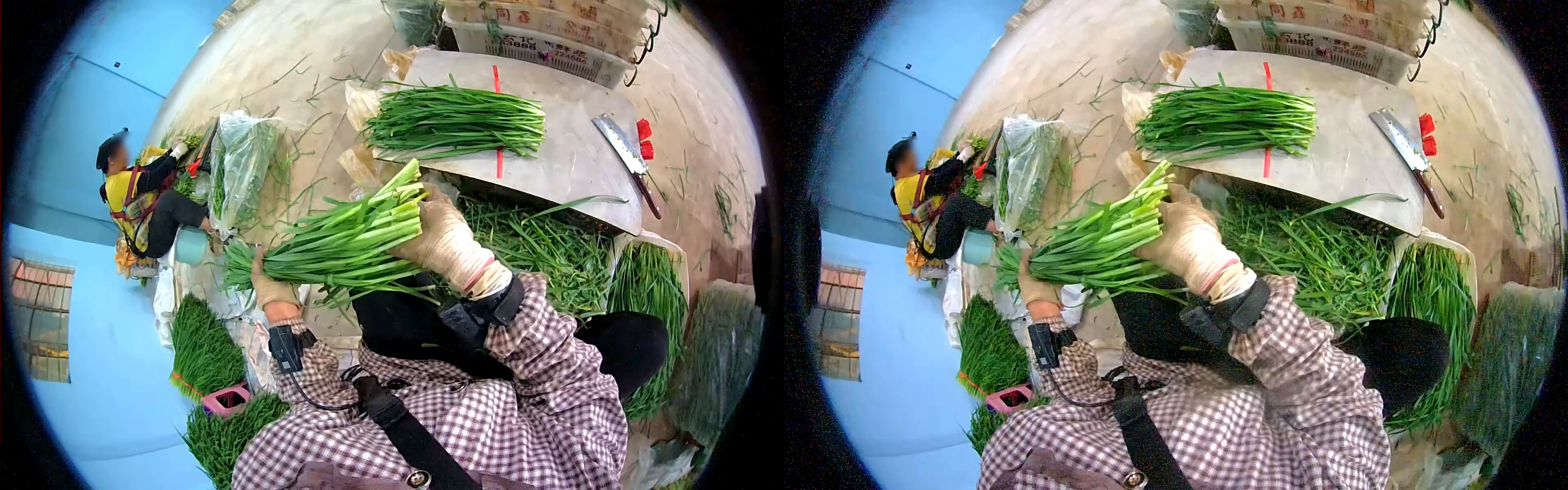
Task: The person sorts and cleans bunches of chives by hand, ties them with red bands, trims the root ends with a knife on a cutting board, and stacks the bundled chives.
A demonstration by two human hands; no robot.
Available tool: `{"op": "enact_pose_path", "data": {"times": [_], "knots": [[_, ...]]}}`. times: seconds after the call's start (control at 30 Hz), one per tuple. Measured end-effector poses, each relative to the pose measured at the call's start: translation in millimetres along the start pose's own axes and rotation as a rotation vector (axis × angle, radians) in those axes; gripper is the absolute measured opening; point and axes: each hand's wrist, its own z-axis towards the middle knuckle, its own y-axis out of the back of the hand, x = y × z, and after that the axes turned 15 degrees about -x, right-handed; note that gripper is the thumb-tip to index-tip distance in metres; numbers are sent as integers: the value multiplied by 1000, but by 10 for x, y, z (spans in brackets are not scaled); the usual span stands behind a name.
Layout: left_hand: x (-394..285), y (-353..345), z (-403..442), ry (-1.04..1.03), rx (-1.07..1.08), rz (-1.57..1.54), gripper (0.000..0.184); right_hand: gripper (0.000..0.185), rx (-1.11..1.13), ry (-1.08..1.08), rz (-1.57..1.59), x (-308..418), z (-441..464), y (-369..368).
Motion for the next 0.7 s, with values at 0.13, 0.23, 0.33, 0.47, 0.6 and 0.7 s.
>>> {"op": "enact_pose_path", "data": {"times": [0.13,0.23,0.33,0.47,0.6,0.7], "knots": [[-20,-14,-68,-93,-12,-22,27,56,78,18,16,236,-81,233],[-39,-85,-120,-136,-25,-43,25,52,-40,-22,76,9,-105,7],[-70,-109,-165,-131,37,-70,23,29,-63,-99,468,-3,-147,26],[-42,-58,-129,-102,28,-52,25,16,4,-337,747,13,-283,218],[2,-145,-238,-113,-50,29,27,16,-63,561,-318,-48,-466,518],[57,-49,10,-111,28,47,27,12,-88,505,-140,-159,-643,665]]}}
